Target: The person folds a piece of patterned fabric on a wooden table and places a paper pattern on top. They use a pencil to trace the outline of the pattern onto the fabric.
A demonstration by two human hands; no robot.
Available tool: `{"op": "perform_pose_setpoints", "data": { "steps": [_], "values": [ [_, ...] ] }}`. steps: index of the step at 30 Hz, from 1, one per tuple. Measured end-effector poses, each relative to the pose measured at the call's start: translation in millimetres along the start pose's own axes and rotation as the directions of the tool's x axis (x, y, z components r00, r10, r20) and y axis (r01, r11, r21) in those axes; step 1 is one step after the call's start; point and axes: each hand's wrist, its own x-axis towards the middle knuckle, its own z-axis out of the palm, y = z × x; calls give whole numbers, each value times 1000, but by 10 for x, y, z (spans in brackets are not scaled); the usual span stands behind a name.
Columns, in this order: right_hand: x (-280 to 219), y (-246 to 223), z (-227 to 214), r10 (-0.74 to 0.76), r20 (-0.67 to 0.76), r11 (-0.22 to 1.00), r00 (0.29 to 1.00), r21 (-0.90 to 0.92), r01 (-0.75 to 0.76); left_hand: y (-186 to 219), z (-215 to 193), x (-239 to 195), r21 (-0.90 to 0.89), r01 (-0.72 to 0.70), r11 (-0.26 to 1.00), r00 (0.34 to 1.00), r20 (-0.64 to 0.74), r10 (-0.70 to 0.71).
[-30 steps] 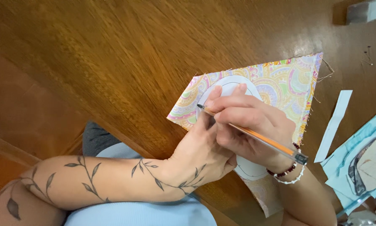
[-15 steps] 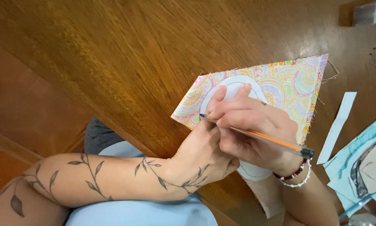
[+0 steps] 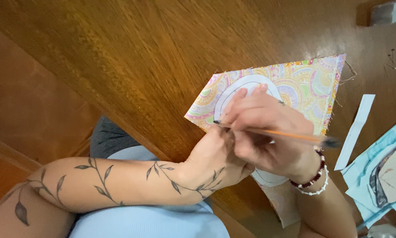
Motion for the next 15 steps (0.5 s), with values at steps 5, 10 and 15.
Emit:
{"op": "perform_pose_setpoints", "data": {
  "steps": [5,10,15],
  "values": [
    [-271,-55,44,214,-479,977,851,87,-197,-60,-243,82,301,-154,941,987,79,137],
    [-521,105,101,416,-615,827,669,562,3,-116,-286,99,341,-246,907,969,100,225],
    [-607,229,240,538,-645,705,543,697,131,-416,-384,383,338,-391,856,916,58,396]
  ]
}}
